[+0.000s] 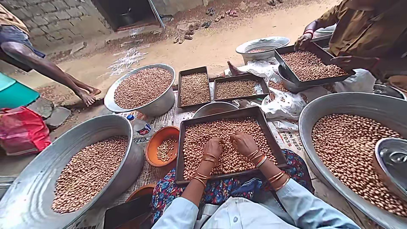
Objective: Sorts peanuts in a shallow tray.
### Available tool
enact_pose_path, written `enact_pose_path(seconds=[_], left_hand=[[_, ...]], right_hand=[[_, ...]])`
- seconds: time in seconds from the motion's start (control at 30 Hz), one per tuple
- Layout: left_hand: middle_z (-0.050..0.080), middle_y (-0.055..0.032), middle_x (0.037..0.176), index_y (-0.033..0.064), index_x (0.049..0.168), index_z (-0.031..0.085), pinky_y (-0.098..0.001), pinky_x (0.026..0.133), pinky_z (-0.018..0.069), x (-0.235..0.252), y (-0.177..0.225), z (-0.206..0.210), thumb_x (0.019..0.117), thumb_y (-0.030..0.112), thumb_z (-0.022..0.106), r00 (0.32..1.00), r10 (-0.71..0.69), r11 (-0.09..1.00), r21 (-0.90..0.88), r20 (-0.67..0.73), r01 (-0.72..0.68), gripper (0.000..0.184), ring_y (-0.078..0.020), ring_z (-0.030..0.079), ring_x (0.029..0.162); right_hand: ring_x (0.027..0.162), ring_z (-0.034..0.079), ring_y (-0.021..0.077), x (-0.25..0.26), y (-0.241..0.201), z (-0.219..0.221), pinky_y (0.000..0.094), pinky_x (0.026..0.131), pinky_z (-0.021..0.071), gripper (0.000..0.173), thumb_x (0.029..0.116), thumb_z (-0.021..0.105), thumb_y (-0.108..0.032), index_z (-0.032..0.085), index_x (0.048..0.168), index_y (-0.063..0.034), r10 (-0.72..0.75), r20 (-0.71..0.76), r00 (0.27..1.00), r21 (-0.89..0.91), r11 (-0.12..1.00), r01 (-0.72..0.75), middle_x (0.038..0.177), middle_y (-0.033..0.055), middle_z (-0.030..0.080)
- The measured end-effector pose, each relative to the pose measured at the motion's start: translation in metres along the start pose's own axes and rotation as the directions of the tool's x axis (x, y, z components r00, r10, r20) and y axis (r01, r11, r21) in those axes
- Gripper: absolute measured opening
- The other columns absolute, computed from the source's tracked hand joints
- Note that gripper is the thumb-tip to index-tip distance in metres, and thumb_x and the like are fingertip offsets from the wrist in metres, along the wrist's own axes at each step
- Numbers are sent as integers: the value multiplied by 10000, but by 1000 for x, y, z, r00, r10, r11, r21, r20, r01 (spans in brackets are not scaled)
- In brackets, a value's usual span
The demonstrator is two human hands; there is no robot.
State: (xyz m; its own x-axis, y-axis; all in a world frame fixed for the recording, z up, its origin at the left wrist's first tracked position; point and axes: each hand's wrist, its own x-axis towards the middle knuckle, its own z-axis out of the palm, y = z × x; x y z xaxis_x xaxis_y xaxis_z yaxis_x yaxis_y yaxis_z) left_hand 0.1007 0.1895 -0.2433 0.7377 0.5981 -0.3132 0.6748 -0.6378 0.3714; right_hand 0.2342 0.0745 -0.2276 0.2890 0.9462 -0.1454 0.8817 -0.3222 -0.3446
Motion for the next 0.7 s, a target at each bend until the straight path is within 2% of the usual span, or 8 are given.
enact_pose_path(seconds=[0.1,0.2,0.23,0.3,0.4,0.53,0.63,0.7], left_hand=[[693,-169,1286,70,1277,700,-513,1083,478,2,-1,0,999,175,610,1000,6,999,-33,5,-6,311,-322,642,1244],[689,-139,953,31,1191,690,-459,868,521,8,-18,-8,982,181,612,991,-17,955,-297,-134,-23,268,-265,655,883],[675,-139,947,20,1188,664,-461,839,517,10,-23,-13,994,149,558,986,-46,921,-389,-160,-20,256,-255,642,857],[689,-145,994,17,1199,655,-459,839,509,13,-26,-22,1002,94,481,983,-71,890,-456,-170,-15,274,-246,644,878],[694,-134,979,77,1225,708,-464,895,510,19,-15,-25,1003,137,551,987,-36,965,-263,-159,-7,279,-267,652,915],[648,-186,1363,88,1324,682,-520,1121,447,34,-4,-16,1009,158,594,996,13,999,-35,-89,-16,335,-343,593,1313],[651,-187,1351,75,1293,691,-531,1111,451,34,-1,-15,1005,204,614,998,-2,1000,-17,-68,1,325,-345,594,1309],[700,-179,1235,66,1239,713,-523,1055,487,34,-8,-16,1002,252,630,996,-24,996,-85,-82,17,312,-325,657,1189]], right_hand=[[1074,678,392,-1,2,0,583,861,520,273,987,561,-199,701,1169,-52,25,21,999,15,1000,-25,1172,209,687],[1078,674,365,-3,14,-4,572,883,515,295,967,585,-248,710,1143,-47,55,0,998,110,992,-54,1161,188,688],[1048,676,348,-3,20,-5,567,883,511,298,960,601,-266,721,1129,-53,65,-21,998,177,982,-61,1113,172,701],[989,678,317,-8,30,-13,543,893,506,285,971,622,-268,733,1127,-57,102,-64,993,297,952,-79,1029,148,720],[932,676,294,-15,40,-23,515,879,513,260,988,616,-244,746,1135,-73,163,-158,974,343,934,-101,980,130,720],[937,680,306,-22,39,-25,527,870,514,253,995,618,-255,756,1137,-98,120,-156,980,279,958,-73,979,130,725],[1023,682,340,-21,27,-21,551,900,511,264,998,609,-251,752,1159,-99,40,-103,994,205,979,-19,1069,161,723],[1063,679,363,-15,18,-16,562,901,518,265,1002,602,-236,739,1184,-99,-5,-53,999,132,991,12,1127,180,710]])
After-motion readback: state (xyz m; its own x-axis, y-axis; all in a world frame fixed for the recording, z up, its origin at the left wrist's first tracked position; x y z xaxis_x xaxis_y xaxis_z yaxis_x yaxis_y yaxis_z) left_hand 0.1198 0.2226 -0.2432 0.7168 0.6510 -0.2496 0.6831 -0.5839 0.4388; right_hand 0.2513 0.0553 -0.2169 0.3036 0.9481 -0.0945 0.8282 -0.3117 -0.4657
